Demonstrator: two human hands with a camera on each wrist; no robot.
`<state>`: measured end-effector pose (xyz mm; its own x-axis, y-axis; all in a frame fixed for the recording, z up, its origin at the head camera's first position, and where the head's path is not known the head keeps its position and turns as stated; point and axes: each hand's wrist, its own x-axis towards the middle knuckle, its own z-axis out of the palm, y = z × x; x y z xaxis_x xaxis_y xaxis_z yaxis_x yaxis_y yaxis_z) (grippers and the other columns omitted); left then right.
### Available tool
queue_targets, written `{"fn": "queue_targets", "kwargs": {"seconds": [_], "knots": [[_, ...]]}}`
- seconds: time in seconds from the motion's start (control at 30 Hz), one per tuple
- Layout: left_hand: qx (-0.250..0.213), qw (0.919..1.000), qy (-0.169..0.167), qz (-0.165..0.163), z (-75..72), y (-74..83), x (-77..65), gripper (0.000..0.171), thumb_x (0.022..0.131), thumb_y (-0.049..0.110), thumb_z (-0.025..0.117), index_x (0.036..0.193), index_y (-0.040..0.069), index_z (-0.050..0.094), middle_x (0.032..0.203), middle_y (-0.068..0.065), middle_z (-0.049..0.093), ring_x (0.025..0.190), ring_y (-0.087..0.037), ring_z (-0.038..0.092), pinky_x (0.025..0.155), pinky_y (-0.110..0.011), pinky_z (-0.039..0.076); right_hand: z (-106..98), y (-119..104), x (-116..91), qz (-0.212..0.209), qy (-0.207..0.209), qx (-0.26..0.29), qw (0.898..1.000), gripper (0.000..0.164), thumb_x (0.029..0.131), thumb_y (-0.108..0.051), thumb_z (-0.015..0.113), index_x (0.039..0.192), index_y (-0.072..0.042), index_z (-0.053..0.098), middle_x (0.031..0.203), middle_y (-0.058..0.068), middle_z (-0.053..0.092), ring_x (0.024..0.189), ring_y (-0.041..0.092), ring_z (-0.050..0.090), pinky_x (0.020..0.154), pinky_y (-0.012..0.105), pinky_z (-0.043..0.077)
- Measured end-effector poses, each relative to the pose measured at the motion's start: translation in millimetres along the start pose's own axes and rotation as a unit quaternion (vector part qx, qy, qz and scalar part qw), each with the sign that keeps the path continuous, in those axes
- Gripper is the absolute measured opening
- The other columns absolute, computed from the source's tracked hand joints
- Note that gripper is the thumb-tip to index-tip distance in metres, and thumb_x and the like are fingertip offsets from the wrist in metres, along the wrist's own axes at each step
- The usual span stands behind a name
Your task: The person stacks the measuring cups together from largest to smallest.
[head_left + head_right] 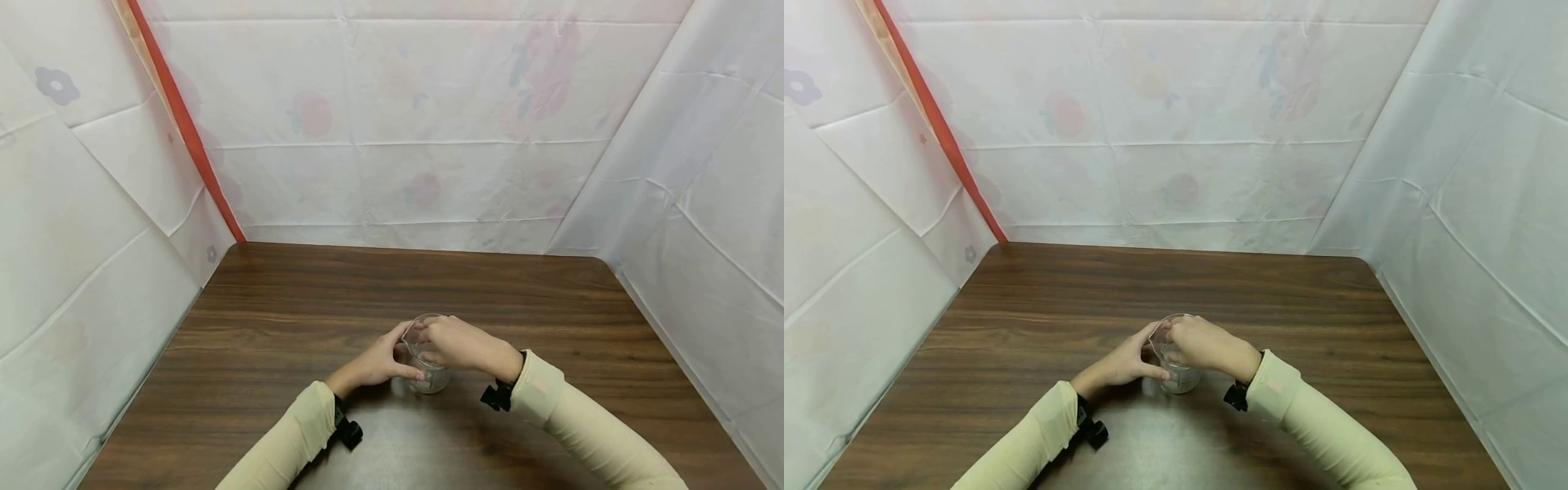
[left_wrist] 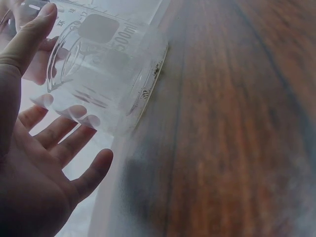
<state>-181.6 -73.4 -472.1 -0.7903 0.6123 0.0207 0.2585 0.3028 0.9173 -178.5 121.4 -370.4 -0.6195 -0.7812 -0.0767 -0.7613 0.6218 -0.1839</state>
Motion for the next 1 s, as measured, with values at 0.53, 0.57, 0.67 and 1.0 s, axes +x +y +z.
{"fn": "queue_targets", "kwargs": {"seconds": [0.53, 0.57, 0.67, 1.0], "knots": [[0.003, 1.0000, -0.005, 0.001, -0.3, 1.9, -1.7, 0.093, 0.082, 0.040, 0.078, 0.154, 0.024, 0.022, 0.160, -0.005, 0.027, 0.137, -0.034, 0.044, 0.110, -0.052, 0.039, -12, 1, -7, -0.009, 0.048, 0.016, 0.999, 0.021, 0.093, -0.018, 0.066, 0.111, -0.009, 0.073, 0.108, 0.007, 0.069, 0.088, 0.016, 0.068, 0.076, 0.030, 0.056], [0.003, 1.0000, -0.004, -0.001, -0.1, 1.9, -1.9, 0.093, 0.082, 0.040, 0.078, 0.155, 0.024, 0.022, 0.161, -0.005, 0.026, 0.136, -0.035, 0.044, 0.110, -0.052, 0.039, -12, 1, -7, -0.011, 0.053, 0.017, 0.998, 0.021, 0.093, -0.019, 0.066, 0.111, -0.009, 0.073, 0.106, 0.006, 0.069, 0.085, 0.015, 0.067, 0.074, 0.028, 0.056], [0.004, 1.0000, -0.001, -0.003, 0.2, 1.5, -2.3, 0.095, 0.081, 0.041, 0.078, 0.155, 0.025, 0.021, 0.161, -0.004, 0.025, 0.137, -0.035, 0.043, 0.110, -0.051, 0.040, -16, 2, -9, -0.017, 0.069, 0.022, 0.997, 0.021, 0.094, -0.018, 0.065, 0.111, -0.007, 0.072, 0.101, 0.005, 0.068, 0.079, 0.011, 0.065, 0.068, 0.022, 0.053], [-0.016, 0.9997, 0.004, 0.018, -0.1, 1.4, 0.0, 0.084, 0.081, 0.032, 0.081, 0.149, 0.021, 0.032, 0.151, -0.003, 0.041, 0.137, -0.026, 0.044, 0.110, -0.051, 0.040, -24, 14, -15, -0.019, 0.118, 0.034, 0.992, 0.017, 0.091, -0.017, 0.068, 0.104, -0.008, 0.075, 0.092, 0.002, 0.067, 0.071, 0.006, 0.059, 0.062, 0.018, 0.048]]}}
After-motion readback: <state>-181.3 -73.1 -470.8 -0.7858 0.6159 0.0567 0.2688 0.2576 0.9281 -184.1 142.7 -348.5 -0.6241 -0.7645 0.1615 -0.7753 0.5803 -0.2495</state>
